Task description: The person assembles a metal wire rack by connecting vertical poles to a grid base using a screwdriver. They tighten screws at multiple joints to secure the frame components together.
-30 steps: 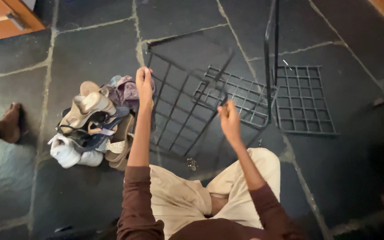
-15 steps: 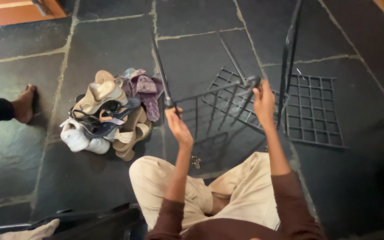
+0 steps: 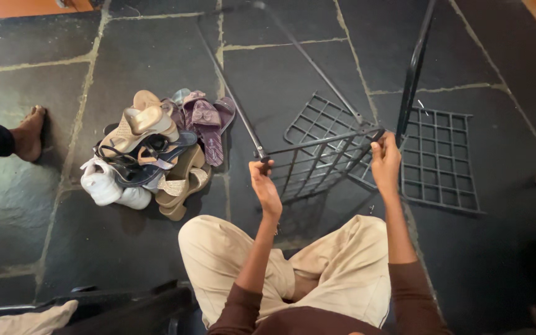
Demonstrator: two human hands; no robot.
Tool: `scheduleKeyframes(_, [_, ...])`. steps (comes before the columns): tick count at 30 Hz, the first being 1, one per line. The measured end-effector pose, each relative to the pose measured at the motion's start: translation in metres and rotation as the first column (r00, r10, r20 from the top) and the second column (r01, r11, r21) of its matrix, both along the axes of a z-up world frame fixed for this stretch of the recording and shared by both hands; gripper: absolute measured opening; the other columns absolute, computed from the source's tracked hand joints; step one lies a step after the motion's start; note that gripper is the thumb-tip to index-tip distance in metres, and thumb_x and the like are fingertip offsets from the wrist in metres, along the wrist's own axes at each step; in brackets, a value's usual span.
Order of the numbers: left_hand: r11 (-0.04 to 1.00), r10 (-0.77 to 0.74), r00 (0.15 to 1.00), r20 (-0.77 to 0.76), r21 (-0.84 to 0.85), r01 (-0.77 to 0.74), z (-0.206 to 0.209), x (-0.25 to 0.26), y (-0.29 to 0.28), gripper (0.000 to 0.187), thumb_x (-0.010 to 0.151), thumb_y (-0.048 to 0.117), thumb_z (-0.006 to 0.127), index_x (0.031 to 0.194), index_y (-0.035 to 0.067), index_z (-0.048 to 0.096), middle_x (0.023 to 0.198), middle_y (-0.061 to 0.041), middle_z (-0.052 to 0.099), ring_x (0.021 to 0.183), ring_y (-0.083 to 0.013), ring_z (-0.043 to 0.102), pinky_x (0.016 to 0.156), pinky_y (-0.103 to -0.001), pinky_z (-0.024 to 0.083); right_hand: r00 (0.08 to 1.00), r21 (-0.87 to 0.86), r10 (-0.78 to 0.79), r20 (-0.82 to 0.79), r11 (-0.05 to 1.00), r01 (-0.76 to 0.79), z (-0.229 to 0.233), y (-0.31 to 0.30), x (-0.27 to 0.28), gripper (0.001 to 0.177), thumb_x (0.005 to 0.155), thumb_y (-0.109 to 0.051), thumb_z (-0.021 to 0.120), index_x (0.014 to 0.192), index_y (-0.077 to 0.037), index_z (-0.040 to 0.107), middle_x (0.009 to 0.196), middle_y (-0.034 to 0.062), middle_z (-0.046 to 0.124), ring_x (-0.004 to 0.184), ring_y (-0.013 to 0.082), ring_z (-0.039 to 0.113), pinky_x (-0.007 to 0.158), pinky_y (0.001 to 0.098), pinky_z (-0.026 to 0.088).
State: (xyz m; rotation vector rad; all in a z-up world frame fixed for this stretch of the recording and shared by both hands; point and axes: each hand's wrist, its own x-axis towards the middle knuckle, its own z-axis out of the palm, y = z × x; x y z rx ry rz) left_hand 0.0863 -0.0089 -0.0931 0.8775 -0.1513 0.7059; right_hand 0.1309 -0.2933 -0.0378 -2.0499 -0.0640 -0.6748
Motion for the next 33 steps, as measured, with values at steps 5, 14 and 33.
scheduleKeyframes(5, [0.996,-0.006,0.996,-0.089,-0.089,-0.002,-0.024,0.01,0.01,0.043,0.112,0.04,0.041,0.127,0.003,0.057,0.111,-0.006,0.061,0.103,-0.0139,0.053,0.091,-0.03,0.038,0.979,0.1,-0.049,0.199,0.995,0.03,0.0,0.027,-0.019,0.026,0.103,-0.007,0.066,0.123,0.001,0.052,0.1,0.0095,0.057,0.085,0.0164,0.054,0.075,0.0329,0.047])
scheduleKeyframes(14, [0.985,-0.099,0.989,-0.109,-0.151,0.082,-0.04,0.003,0.011,0.042,0.112,0.033,0.047,0.135,-0.001,0.055,0.112,-0.008,0.064,0.104,-0.0148,0.057,0.092,-0.031,0.041,0.882,-0.322,0.229,0.412,0.942,-0.094,0.079,0.201,-0.109,0.011,0.099,-0.016,0.073,0.105,-0.008,0.069,0.093,0.0063,0.071,0.077,0.0266,0.068,0.066,0.0384,0.049])
scheduleKeyframes(33, [0.987,-0.129,0.99,0.057,-0.086,0.134,-0.021,-0.03,0.011,0.024,0.114,0.016,0.055,0.132,0.002,0.049,0.12,-0.002,0.053,0.114,-0.0114,0.051,0.102,-0.028,0.042,0.813,-0.212,0.317,-0.489,0.86,-0.463,0.125,0.238,-0.039,0.059,0.078,-0.064,0.071,0.107,-0.012,0.072,0.09,0.0057,0.078,0.086,0.0259,0.077,0.076,0.0387,0.057])
